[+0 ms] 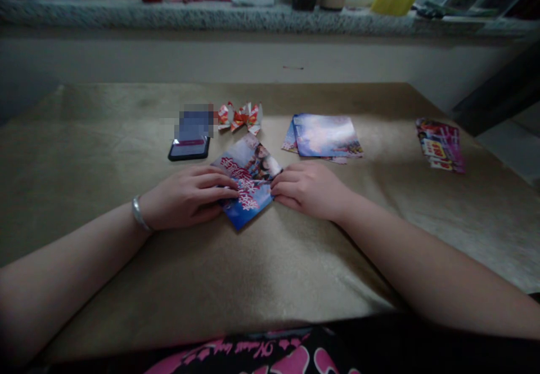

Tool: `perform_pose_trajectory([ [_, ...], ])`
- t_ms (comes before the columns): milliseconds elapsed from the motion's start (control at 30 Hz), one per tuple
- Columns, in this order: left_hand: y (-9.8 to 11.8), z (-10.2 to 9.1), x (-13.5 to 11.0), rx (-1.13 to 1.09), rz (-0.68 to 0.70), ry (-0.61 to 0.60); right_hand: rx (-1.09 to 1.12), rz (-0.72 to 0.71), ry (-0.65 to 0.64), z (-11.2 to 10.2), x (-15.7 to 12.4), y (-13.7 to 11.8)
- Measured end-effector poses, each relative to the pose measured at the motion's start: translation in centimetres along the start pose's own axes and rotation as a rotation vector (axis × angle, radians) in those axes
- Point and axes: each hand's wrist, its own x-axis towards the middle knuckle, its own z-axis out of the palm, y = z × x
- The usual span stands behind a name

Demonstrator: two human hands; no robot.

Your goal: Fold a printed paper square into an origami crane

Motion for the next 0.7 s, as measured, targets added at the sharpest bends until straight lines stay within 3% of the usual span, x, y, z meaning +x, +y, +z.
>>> perform_pose_trajectory([
  [200,0.1,-0.2,0.0,-0.064,-0.063,-0.072,-0.001,0.031,-0.042,0.2,-0.1,-0.3],
  [500,0.5,-0.6,0.3,-0.065,-0.094,-0.105,0.112,0.211,-0.041,0.4,0.1,-0.9],
  [700,0.7,-0.5,0.4,-0.153,-0.073,-0.04,0.155,0.211,-0.01,0.6,0.8,-1.5],
])
